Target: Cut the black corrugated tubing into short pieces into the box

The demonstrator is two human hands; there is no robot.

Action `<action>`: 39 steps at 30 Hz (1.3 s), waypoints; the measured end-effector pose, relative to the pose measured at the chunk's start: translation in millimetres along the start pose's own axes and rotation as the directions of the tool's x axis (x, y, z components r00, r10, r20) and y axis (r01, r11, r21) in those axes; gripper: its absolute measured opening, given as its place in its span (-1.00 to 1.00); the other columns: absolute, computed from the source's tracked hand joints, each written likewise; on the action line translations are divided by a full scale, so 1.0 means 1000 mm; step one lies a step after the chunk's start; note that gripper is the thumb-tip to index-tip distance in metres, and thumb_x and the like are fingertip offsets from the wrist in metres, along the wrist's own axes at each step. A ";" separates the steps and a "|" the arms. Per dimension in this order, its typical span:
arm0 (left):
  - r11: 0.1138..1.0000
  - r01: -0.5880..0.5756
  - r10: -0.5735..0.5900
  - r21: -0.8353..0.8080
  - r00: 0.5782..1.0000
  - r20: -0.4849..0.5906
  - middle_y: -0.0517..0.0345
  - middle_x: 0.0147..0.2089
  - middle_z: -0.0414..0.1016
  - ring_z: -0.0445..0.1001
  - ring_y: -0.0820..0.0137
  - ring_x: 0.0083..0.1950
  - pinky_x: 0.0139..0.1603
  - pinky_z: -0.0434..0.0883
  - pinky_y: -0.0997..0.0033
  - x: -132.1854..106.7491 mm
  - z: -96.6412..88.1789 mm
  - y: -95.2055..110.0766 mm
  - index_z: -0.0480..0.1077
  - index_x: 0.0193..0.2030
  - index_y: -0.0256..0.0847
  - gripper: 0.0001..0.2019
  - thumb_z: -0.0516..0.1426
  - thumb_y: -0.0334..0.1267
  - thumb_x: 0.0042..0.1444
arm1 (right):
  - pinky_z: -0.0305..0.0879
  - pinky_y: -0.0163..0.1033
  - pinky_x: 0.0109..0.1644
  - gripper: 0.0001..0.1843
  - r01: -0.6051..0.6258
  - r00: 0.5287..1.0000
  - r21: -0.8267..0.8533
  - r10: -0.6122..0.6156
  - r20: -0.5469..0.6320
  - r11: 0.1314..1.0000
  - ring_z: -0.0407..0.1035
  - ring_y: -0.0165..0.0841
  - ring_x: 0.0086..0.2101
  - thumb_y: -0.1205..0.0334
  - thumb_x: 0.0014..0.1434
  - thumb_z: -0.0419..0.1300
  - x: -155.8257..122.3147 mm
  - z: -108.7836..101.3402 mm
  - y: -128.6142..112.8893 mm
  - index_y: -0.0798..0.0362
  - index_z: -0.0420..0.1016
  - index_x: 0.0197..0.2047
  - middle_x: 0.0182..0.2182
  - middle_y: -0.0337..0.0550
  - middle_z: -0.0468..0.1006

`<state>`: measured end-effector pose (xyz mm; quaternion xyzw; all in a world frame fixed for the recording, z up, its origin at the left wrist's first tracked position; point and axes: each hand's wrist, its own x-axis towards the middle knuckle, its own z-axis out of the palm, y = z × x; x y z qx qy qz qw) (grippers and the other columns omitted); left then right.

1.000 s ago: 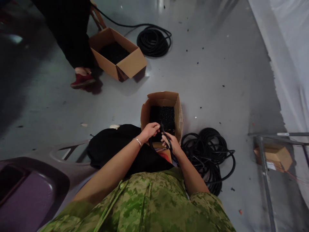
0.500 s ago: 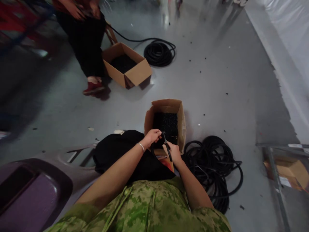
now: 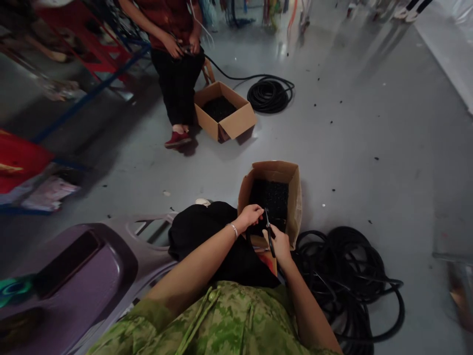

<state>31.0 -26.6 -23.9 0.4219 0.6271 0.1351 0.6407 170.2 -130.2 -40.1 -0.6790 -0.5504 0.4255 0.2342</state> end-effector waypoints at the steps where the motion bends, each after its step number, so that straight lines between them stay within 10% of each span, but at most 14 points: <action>1: 1.000 -0.003 0.003 -0.005 1.000 0.009 0.28 -0.54 0.35 0.17 0.60 -0.67 -0.62 0.12 0.56 0.000 0.000 0.000 0.41 -0.30 -0.30 -0.84 0.05 -0.32 0.25 | 0.25 -0.33 -0.53 -0.41 -0.006 1.000 -0.003 0.006 0.002 1.000 0.33 -0.39 -0.65 -0.16 0.20 0.08 0.000 0.000 0.001 0.12 0.55 0.07 -0.55 -0.19 0.54; 11: 0.999 0.021 -0.022 0.036 1.000 0.018 0.34 -0.63 0.16 0.06 0.58 -0.68 -0.64 0.05 0.52 -0.005 0.000 0.005 0.47 -0.33 -0.32 -0.74 0.04 -0.21 0.24 | 0.26 -0.32 -0.51 -0.43 -0.040 0.999 0.058 0.038 0.039 0.998 0.32 -0.38 -0.67 -0.12 0.16 0.11 -0.001 0.000 -0.006 0.14 0.53 0.05 -0.67 -0.29 0.42; 19: 0.880 -0.152 0.172 0.451 0.985 -0.004 0.01 -0.33 0.58 0.44 0.40 -0.37 -0.33 0.32 0.47 -0.003 -0.003 0.005 0.58 -0.23 -0.31 -0.69 0.02 -0.24 0.22 | 0.26 -0.34 -0.53 -0.42 -0.140 0.986 0.182 0.120 0.113 0.973 0.33 -0.43 -0.67 -0.11 0.11 0.17 -0.002 -0.006 -0.010 0.14 0.50 0.05 -0.58 -0.26 0.47; 29: 0.769 -0.188 0.178 0.611 0.981 0.078 -0.04 -0.28 0.60 0.52 0.34 -0.25 -0.17 0.37 0.44 -0.005 -0.006 0.009 0.57 -0.18 -0.30 -0.65 -0.01 -0.17 0.29 | 0.13 -0.39 -0.66 -0.46 -0.202 0.964 0.231 0.152 0.219 0.952 0.27 -0.47 -0.72 -0.24 0.13 0.15 -0.002 -0.022 -0.015 0.11 0.53 -0.17 -0.60 -0.25 0.48; 34: 0.883 -0.198 0.190 0.425 0.980 0.062 0.11 -0.48 0.47 0.36 0.48 -0.48 -0.42 0.28 0.53 -0.006 -0.007 0.007 0.49 -0.39 -0.28 -0.72 0.06 -0.23 0.25 | 0.13 -0.40 -0.66 -0.50 -0.103 0.990 0.184 0.082 0.116 0.978 0.23 -0.48 -0.75 -0.21 0.15 0.12 -0.006 -0.018 -0.024 0.11 0.53 -0.29 -0.69 -0.29 0.38; 39: 0.990 -0.070 0.078 -0.121 0.995 0.068 0.27 -0.55 0.34 0.14 0.63 -0.67 -0.62 0.12 0.59 -0.009 -0.008 0.005 0.36 -0.38 -0.27 -0.80 0.06 -0.26 0.26 | 0.17 -0.42 -0.64 -0.55 -0.096 0.994 0.207 0.085 0.061 0.974 0.23 -0.52 -0.72 -0.12 0.16 0.13 -0.005 -0.016 -0.028 0.10 0.54 -0.16 -0.63 -0.30 0.40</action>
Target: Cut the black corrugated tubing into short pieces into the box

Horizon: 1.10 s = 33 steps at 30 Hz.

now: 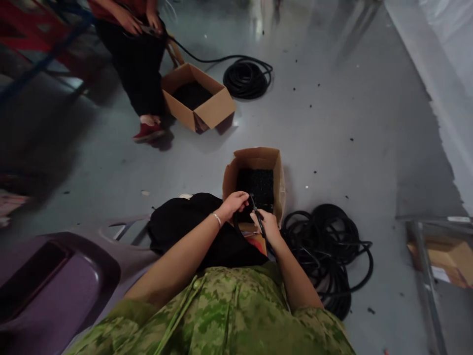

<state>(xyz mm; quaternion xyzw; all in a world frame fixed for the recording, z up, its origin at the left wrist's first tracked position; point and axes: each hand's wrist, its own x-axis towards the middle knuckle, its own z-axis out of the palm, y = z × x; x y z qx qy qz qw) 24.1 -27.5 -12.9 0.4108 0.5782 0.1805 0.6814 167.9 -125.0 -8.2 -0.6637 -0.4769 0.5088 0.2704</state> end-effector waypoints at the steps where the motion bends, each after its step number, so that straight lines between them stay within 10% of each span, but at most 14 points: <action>1: 0.998 0.004 -0.003 -0.060 1.000 0.016 0.27 -0.55 0.34 0.14 0.64 -0.68 -0.63 0.12 0.59 -0.001 -0.001 0.000 0.34 -0.39 -0.27 -0.79 0.06 -0.26 0.26 | 0.16 -0.43 -0.64 -0.56 -0.007 1.000 0.015 0.007 -0.001 1.000 0.23 -0.52 -0.71 -0.12 0.16 0.14 0.000 0.000 0.001 0.10 0.55 -0.16 -0.62 -0.30 0.40; 14: 0.988 0.002 0.003 -0.154 1.000 0.030 0.27 -0.56 0.36 0.19 0.63 -0.69 -0.66 0.16 0.58 -0.007 -0.005 0.004 0.27 -0.44 -0.26 -0.82 0.10 -0.34 0.21 | 0.22 -0.40 -0.45 -0.44 -0.061 0.991 0.361 0.013 0.133 0.931 0.38 -0.49 -0.50 -0.10 0.14 0.22 0.008 0.002 0.011 0.10 0.45 0.09 -0.39 -0.22 0.51; 33: 0.995 0.038 -0.028 -0.088 0.994 0.110 0.32 -0.60 0.29 0.13 0.67 -0.70 -0.68 0.08 0.63 -0.008 -0.006 0.001 0.23 -0.46 -0.24 -0.76 0.17 -0.29 0.18 | 0.19 -0.42 -0.49 -0.52 -0.061 0.992 0.359 0.017 0.123 0.931 0.30 -0.51 -0.53 -0.12 0.10 0.23 0.022 0.007 0.010 0.09 0.53 -0.09 -0.45 -0.23 0.48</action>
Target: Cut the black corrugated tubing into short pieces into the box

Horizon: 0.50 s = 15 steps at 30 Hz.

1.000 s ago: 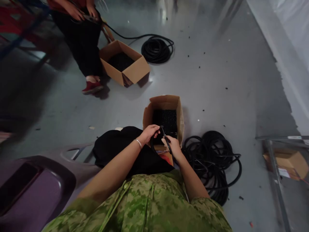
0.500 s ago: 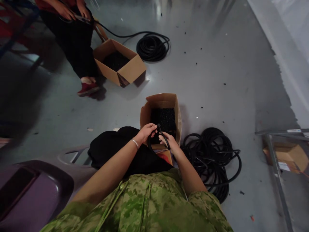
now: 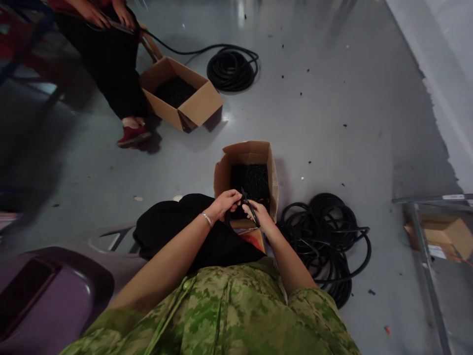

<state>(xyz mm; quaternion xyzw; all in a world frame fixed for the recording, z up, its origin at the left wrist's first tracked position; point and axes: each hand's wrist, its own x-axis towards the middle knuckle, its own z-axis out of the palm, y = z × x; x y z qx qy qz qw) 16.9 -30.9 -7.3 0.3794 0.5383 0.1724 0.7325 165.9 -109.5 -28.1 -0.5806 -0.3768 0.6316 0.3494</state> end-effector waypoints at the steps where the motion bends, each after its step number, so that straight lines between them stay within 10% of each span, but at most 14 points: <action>1: 1.000 0.006 -0.006 0.011 1.000 0.000 0.32 -0.60 0.29 0.12 0.67 -0.70 -0.68 0.08 0.63 0.000 0.000 0.000 0.23 -0.47 -0.24 -0.76 0.16 -0.29 0.19 | 0.17 -0.42 -0.51 -0.52 0.012 1.000 -0.035 -0.012 -0.004 0.999 0.26 -0.52 -0.57 -0.12 0.11 0.22 -0.001 0.000 0.002 0.10 0.53 -0.09 -0.49 -0.26 0.45; 15: 0.982 0.185 -0.181 0.034 0.979 -0.090 0.32 -0.64 0.28 0.10 0.64 -0.72 -0.69 0.04 0.61 0.012 -0.005 -0.009 0.24 -0.47 -0.24 -0.77 0.12 -0.36 0.22 | 0.23 -0.33 -0.38 -0.64 0.180 0.967 -0.522 -0.247 -0.062 0.834 0.40 -0.32 -0.47 -0.01 0.20 0.13 -0.006 0.002 0.029 0.07 0.62 -0.22 -0.51 -0.20 0.52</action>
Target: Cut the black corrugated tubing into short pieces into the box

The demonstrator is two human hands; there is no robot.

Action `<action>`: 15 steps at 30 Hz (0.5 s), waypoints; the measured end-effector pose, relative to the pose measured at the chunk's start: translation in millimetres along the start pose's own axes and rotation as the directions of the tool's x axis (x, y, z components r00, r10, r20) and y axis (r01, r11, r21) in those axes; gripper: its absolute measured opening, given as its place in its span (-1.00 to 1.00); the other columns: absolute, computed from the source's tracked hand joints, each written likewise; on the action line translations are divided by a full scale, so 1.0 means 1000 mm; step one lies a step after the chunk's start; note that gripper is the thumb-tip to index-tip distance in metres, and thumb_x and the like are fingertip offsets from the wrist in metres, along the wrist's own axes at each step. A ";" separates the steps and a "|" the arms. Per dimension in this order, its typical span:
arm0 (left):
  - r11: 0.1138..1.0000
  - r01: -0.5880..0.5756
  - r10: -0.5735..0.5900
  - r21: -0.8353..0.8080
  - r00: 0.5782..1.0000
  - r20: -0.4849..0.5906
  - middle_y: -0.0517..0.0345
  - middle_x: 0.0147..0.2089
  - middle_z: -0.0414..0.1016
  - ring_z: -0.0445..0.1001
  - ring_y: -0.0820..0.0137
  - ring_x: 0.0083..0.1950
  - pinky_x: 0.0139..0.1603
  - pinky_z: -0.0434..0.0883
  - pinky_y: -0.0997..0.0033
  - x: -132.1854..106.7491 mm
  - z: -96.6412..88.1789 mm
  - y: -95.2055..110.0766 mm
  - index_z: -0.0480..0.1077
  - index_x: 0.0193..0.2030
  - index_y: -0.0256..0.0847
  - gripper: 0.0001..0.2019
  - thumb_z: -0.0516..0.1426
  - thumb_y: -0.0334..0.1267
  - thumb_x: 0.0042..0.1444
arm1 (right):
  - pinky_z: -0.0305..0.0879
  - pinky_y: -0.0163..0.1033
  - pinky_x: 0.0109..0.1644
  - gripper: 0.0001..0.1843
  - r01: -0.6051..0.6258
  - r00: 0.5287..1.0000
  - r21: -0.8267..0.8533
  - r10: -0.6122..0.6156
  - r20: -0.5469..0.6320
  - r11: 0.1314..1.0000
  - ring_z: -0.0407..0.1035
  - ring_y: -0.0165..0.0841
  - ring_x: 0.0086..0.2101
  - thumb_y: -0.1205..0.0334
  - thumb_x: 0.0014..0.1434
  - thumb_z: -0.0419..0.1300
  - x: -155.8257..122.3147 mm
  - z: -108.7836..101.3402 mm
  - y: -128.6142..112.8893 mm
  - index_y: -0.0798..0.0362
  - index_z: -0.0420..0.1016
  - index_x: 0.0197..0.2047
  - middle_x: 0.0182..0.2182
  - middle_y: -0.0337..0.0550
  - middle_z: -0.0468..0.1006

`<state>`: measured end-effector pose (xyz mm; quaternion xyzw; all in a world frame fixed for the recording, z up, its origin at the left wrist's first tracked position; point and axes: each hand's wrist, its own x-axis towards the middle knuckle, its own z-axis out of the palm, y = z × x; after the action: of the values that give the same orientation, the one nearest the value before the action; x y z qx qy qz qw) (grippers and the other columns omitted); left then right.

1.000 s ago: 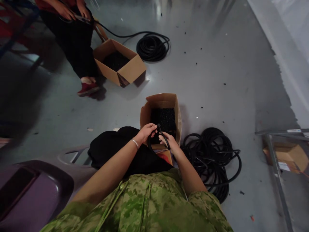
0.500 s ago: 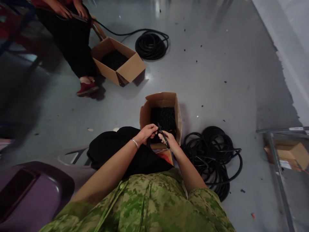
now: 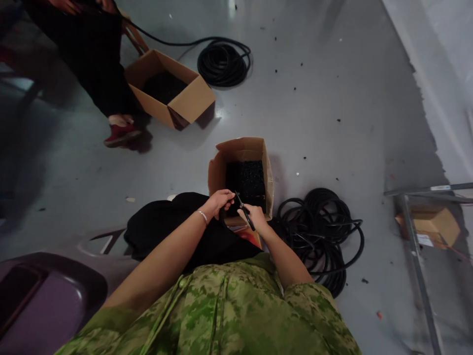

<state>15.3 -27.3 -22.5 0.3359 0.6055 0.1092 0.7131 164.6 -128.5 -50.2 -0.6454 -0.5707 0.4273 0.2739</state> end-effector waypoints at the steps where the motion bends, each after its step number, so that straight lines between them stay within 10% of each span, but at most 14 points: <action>1: 1.000 0.011 -0.011 0.024 1.000 -0.009 0.32 -0.64 0.28 0.10 0.64 -0.73 -0.69 0.04 0.60 0.001 0.000 -0.001 0.25 -0.47 -0.24 -0.77 0.12 -0.36 0.22 | 0.24 -0.32 -0.35 -0.65 0.007 1.000 -0.002 -0.007 0.000 1.000 0.42 -0.31 -0.44 0.00 0.20 0.13 -0.002 0.002 0.000 0.07 0.62 -0.23 -0.49 -0.19 0.54; 15: 0.988 -0.127 0.112 -0.091 0.982 -0.151 0.29 -0.61 0.34 0.21 0.61 -0.69 -0.65 0.17 0.63 -0.004 0.002 0.008 0.26 -0.41 -0.24 -0.79 0.11 -0.25 0.24 | 0.15 -0.41 -0.60 -0.64 -0.336 0.940 0.180 0.317 0.126 0.925 0.28 -0.48 -0.69 -0.06 0.15 0.16 -0.016 0.017 0.010 0.09 0.52 -0.32 -0.64 -0.30 0.43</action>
<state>18.3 -24.3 -13.8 0.3265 0.6285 0.2064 0.6751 155.2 -148.0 -63.0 -0.6798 -0.4221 0.5519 0.2348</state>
